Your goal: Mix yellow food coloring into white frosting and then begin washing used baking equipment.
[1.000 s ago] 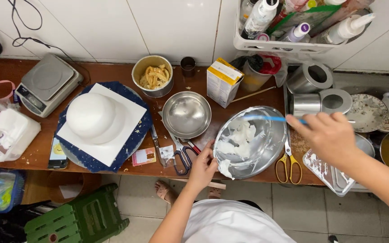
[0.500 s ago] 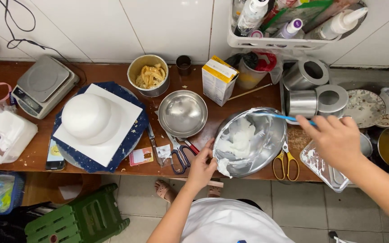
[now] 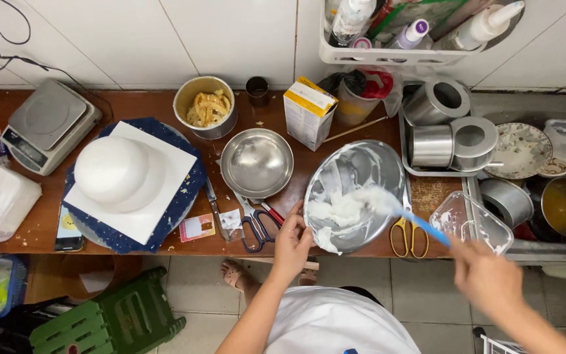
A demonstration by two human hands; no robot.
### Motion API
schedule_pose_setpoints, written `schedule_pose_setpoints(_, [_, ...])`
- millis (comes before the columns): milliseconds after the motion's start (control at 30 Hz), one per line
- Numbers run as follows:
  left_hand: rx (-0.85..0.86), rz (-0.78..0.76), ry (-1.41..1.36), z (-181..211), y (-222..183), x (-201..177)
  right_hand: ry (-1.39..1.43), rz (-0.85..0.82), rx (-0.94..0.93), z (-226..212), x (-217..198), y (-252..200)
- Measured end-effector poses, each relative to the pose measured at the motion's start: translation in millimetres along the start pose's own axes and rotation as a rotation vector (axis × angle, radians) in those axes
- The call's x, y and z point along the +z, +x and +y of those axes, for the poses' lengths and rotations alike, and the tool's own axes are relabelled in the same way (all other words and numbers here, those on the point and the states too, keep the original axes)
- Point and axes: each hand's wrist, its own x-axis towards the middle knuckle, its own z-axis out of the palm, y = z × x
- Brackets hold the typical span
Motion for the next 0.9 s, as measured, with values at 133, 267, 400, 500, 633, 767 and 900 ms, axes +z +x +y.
schedule_pose_setpoints(133, [-0.075,0.049,0.049,11.8,-4.9,17.2,0.431,-0.394,0.223,-36.7,6.4,-49.1])
schedule_pose_setpoints(267, [0.038,0.05,0.242,16.3,-11.6,29.8,1.161,-0.583,0.496,-54.1,18.0,-73.3])
schedule_pose_setpoints(400, [0.071,0.048,0.269,17.2,-12.2,33.2,1.794,-0.873,0.741,-32.8,29.4,-67.4])
schedule_pose_setpoints(500, [-0.074,-0.002,0.073,15.7,-7.8,28.6,1.707,-0.611,0.558,-11.8,26.3,-39.0])
schedule_pose_setpoints(633, [-0.104,-0.012,0.071,18.8,-7.0,20.0,0.613,-0.138,0.22,-23.6,-9.9,8.4])
schedule_pose_setpoints(767, [-0.054,-0.043,0.031,13.3,-10.9,15.0,0.076,0.334,-0.114,-4.9,36.9,43.7])
schedule_pose_setpoints(900, [-0.084,-0.019,-0.134,5.2,-6.9,9.5,0.114,-0.208,-0.09,-5.3,51.5,51.4])
